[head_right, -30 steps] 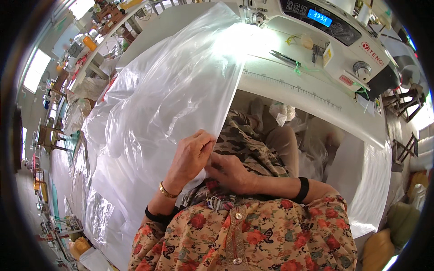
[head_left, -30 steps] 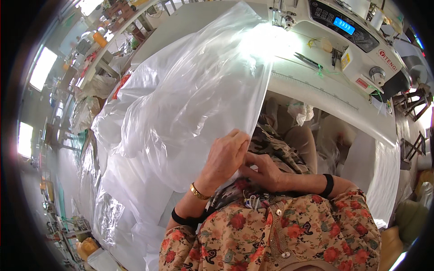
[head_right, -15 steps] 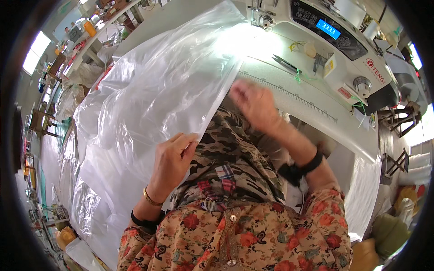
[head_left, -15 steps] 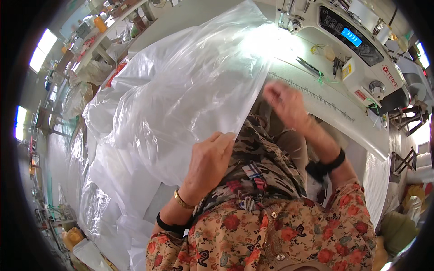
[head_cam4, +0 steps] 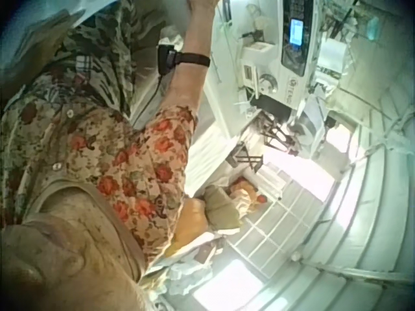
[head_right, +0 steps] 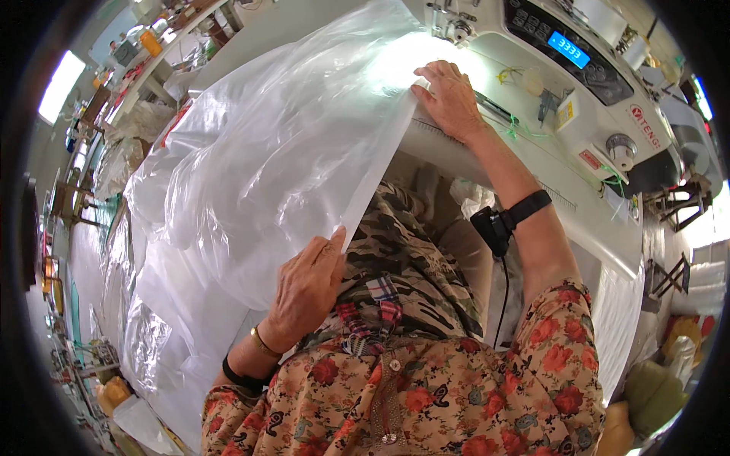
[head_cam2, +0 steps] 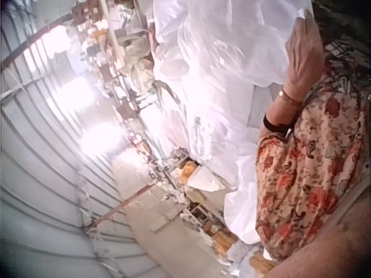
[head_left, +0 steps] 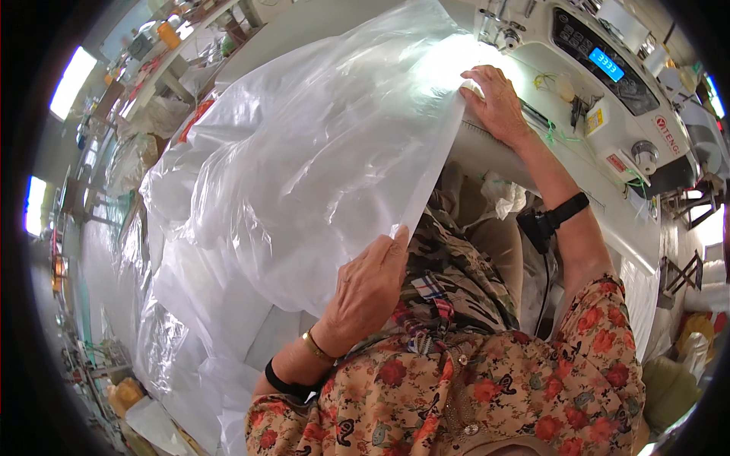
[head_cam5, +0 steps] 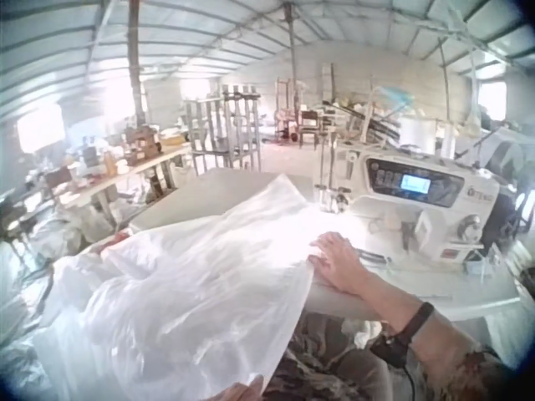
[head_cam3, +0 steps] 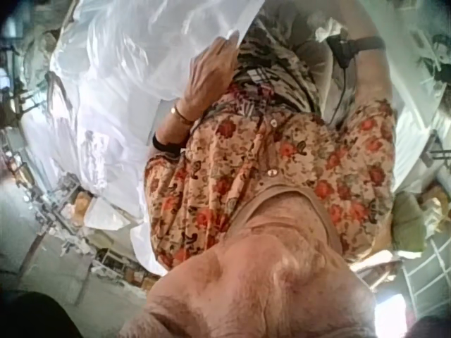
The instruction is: Feeding and folding large white plastic sheets through an industrial sewing machine.
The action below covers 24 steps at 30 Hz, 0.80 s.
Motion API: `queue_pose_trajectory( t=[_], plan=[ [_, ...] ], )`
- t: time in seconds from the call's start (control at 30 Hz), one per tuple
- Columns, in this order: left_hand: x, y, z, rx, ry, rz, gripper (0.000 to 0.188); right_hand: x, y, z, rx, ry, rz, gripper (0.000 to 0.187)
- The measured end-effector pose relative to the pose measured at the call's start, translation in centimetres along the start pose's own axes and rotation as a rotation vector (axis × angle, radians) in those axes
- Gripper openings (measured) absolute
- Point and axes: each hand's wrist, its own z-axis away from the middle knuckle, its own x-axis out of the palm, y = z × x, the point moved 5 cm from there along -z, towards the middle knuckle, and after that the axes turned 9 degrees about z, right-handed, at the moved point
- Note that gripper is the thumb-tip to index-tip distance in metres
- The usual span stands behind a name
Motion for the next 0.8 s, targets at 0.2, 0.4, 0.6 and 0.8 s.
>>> queue_pose_trajectory(
  t=[0.2, 0.4, 0.6, 0.8],
  plan=[
    [3.6, -1.3, -1.5, -0.013, -0.096, 0.097, 0.029, -0.1, 1.4, 0.1, 0.172, -0.042, -0.005, 0.033],
    [4.4, -1.2, -3.7, 0.046, -0.124, 0.006, 0.021, -0.4, 1.5, 0.1, 0.232, -0.123, 0.081, 0.03],
    [3.6, -1.9, -7.9, 0.098, -0.071, -0.037, 0.02, -0.7, 1.1, 0.4, 0.265, -0.273, 0.033, 0.038],
    [3.3, -2.3, -13.1, 0.09, -0.149, -0.11, 0.011, -1.1, 0.0, 0.3, 0.234, -0.151, 0.027, 0.035]
  ],
)
